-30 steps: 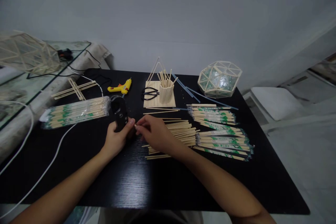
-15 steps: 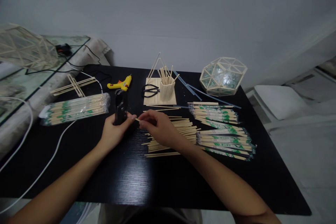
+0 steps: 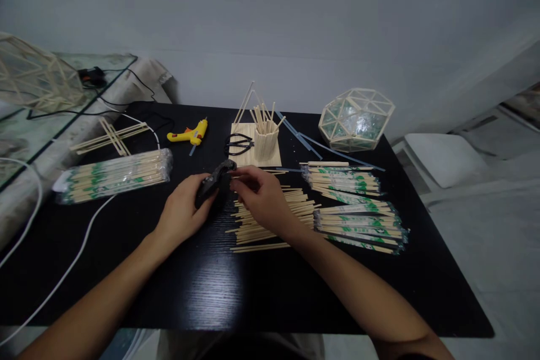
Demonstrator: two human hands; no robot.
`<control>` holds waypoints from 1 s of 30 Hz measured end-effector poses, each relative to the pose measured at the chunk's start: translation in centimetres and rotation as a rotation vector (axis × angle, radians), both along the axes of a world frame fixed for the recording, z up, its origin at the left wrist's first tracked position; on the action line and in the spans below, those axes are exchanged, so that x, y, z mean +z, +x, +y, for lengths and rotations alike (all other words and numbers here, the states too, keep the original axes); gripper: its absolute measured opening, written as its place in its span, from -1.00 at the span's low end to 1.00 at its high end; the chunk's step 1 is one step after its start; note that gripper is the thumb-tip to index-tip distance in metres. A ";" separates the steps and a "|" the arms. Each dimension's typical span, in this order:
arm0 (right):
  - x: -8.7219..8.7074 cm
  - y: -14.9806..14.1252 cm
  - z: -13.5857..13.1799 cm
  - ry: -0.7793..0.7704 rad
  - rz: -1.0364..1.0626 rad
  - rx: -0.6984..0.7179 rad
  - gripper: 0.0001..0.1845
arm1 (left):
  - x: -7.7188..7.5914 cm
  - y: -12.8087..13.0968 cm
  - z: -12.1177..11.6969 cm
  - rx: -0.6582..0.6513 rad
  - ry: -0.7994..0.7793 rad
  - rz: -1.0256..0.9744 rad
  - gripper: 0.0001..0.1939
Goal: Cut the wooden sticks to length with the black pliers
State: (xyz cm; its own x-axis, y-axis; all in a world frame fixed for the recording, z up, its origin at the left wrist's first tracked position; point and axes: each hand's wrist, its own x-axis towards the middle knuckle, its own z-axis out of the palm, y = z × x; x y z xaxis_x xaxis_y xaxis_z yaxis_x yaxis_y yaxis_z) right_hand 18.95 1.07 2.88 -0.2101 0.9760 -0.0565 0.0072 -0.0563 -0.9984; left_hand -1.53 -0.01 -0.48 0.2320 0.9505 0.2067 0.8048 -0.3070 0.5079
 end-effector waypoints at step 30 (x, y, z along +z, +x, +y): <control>-0.3 0.0 0.1 0.059 -0.009 0.009 -0.82 | -0.4 0.0 -0.3 0.021 -0.010 0.066 -0.75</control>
